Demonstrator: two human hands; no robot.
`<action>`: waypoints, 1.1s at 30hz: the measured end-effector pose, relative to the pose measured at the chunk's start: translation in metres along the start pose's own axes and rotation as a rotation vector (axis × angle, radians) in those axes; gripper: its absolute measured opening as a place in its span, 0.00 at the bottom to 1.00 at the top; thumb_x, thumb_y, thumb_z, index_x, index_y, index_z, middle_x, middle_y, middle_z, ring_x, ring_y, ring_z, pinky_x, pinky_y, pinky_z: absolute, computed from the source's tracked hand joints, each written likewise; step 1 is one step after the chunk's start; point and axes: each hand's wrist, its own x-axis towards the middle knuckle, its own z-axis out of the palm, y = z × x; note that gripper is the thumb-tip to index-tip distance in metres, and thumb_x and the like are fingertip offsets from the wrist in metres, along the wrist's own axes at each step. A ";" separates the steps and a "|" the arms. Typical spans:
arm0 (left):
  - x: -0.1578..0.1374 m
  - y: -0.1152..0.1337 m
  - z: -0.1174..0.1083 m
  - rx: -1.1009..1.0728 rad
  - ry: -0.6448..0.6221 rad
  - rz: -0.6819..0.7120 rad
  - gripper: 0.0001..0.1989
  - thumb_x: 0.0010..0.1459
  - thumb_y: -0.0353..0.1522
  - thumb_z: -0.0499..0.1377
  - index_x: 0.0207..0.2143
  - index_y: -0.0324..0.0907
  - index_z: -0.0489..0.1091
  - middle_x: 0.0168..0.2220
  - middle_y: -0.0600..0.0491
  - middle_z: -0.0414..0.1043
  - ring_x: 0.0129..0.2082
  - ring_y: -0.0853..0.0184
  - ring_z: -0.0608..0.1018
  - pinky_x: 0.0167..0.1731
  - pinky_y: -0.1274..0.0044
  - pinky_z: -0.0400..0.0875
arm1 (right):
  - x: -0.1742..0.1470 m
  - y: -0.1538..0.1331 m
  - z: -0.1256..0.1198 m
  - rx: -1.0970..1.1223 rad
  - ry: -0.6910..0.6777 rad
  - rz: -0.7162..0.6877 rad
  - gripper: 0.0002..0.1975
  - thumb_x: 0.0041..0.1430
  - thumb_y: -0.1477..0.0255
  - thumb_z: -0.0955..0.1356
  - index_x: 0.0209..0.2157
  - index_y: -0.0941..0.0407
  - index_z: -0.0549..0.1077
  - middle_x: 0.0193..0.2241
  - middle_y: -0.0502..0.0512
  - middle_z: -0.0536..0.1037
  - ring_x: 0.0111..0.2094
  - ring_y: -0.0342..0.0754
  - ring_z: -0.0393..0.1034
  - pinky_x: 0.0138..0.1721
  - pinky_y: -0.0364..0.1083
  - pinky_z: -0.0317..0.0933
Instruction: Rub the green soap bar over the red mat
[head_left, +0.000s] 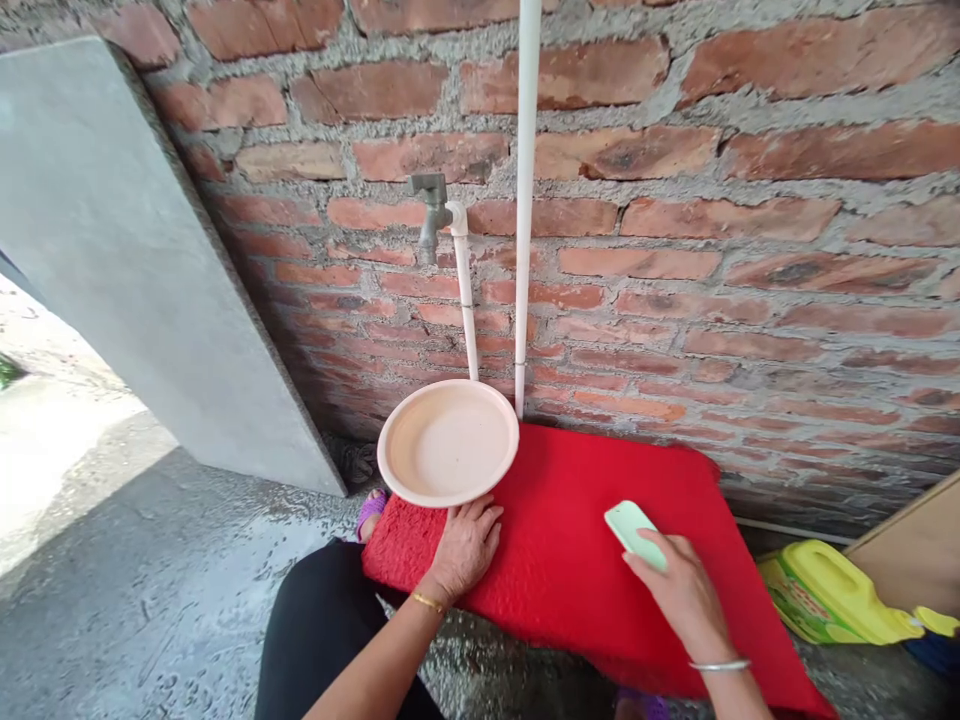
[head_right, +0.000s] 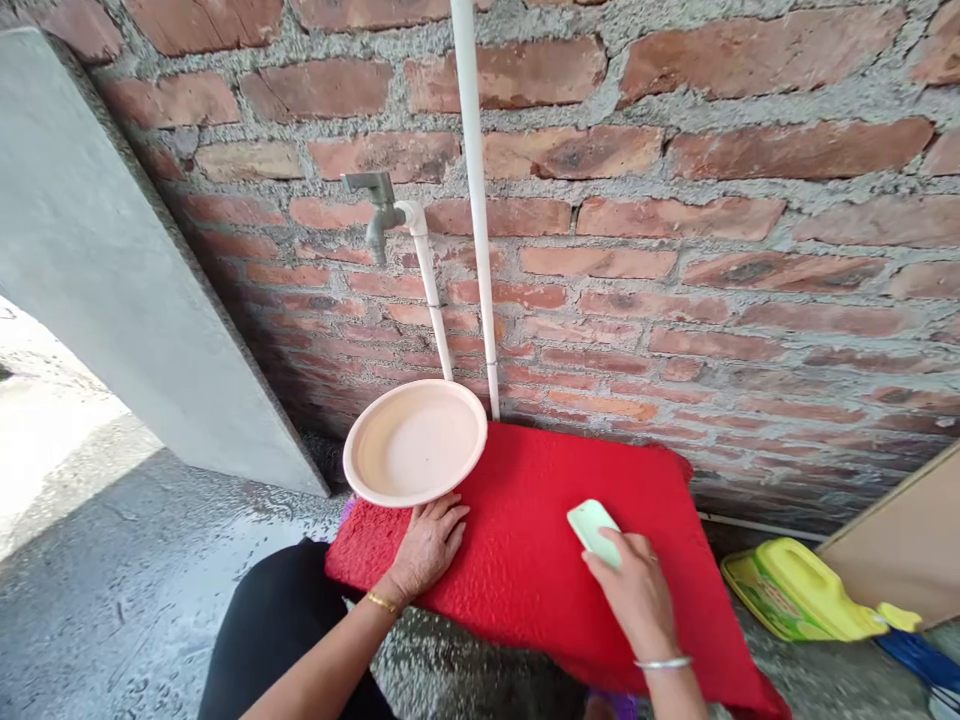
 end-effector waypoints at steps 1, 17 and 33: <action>0.000 0.001 0.000 -0.002 0.003 -0.004 0.15 0.60 0.27 0.56 0.48 0.46 0.72 0.50 0.49 0.73 0.53 0.59 0.72 0.56 0.61 0.63 | 0.002 0.014 -0.008 -0.026 0.047 0.095 0.21 0.52 0.56 0.66 0.44 0.52 0.76 0.35 0.58 0.73 0.38 0.56 0.71 0.42 0.54 0.66; -0.001 0.002 0.000 -0.045 0.008 -0.014 0.15 0.60 0.27 0.56 0.48 0.46 0.71 0.51 0.49 0.72 0.53 0.59 0.72 0.55 0.60 0.64 | 0.031 -0.099 0.062 0.041 -0.130 -0.250 0.19 0.52 0.65 0.67 0.46 0.51 0.76 0.40 0.56 0.72 0.42 0.52 0.69 0.48 0.49 0.63; -0.005 0.005 0.003 0.002 0.021 -0.018 0.16 0.59 0.26 0.56 0.49 0.47 0.70 0.52 0.49 0.72 0.53 0.58 0.72 0.54 0.60 0.65 | 0.049 0.007 0.002 0.049 0.123 0.325 0.34 0.47 0.50 0.64 0.50 0.56 0.73 0.36 0.61 0.72 0.44 0.62 0.67 0.46 0.58 0.63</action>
